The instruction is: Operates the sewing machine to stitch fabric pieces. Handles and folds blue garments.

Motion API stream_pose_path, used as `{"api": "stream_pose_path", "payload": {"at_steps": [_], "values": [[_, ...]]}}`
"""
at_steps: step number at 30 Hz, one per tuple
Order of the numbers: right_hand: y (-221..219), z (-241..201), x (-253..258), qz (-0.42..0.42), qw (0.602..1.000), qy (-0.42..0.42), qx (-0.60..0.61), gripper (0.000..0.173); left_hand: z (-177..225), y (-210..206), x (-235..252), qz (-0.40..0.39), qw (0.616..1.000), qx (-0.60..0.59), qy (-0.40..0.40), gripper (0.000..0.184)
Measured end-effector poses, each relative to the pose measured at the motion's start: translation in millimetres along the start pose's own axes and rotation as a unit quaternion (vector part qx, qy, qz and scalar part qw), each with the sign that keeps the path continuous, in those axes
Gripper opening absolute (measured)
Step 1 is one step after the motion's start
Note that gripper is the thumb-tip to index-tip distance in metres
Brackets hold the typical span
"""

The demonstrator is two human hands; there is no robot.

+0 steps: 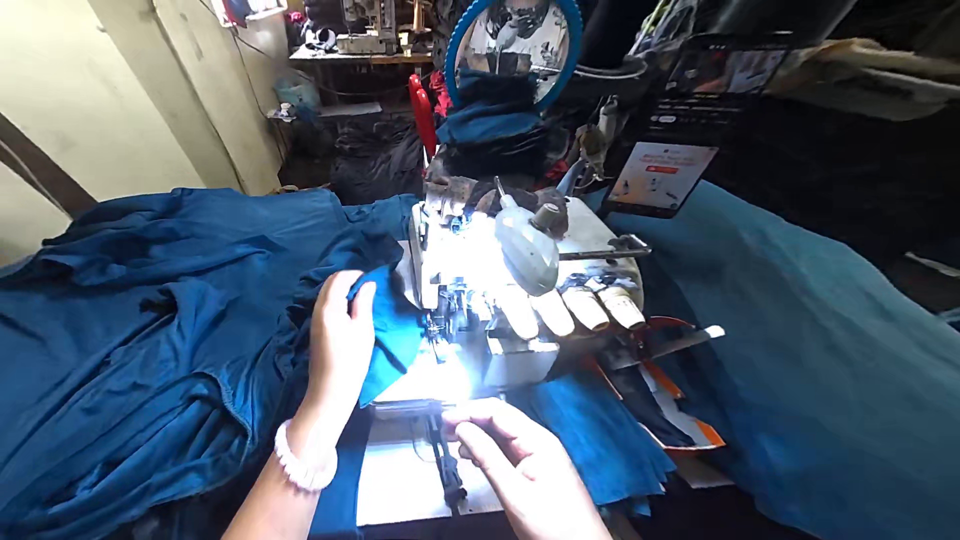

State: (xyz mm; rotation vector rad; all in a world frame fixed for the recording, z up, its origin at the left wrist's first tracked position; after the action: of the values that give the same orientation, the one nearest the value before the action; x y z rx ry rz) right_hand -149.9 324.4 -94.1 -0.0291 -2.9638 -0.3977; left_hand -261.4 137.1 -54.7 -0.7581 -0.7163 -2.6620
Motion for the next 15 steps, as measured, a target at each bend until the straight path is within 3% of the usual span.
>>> {"api": "stream_pose_path", "payload": {"at_steps": [4,8,10,13,15], "values": [[4,-16,12,0.054,0.993,0.086,-0.063,0.018,16,46,-58,0.101,0.984,-0.146,0.010,0.020],[-14,-26,15,0.027,0.982,0.163,-0.093,0.033,42,39,-109,0.033,0.964,-0.263,-0.007,0.009],[-17,-24,11,0.008,0.975,0.182,-0.126,0.028,48,30,-118,-0.015,0.973,-0.231,-0.021,0.014],[4,-6,4,0.039,0.963,0.144,-0.225,0.019,53,23,-109,-0.060,0.992,-0.089,-0.070,0.038],[23,7,1,0.060,0.939,0.122,-0.316,0.021,51,15,-91,-0.075,0.991,0.011,-0.108,0.039]]}}
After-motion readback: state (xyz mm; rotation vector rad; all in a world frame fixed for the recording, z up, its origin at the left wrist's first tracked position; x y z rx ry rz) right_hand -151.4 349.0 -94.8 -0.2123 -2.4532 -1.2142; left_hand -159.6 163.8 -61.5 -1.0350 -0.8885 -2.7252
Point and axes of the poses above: each hand's wrist, its own x-axis towards the middle knuckle, its own y-axis out of the back of the hand, z = x × y, the point moved 10 cm from there along x, towards the middle knuckle, and after that the axes turned 7 degrees about -x, right-handed, at the moved point
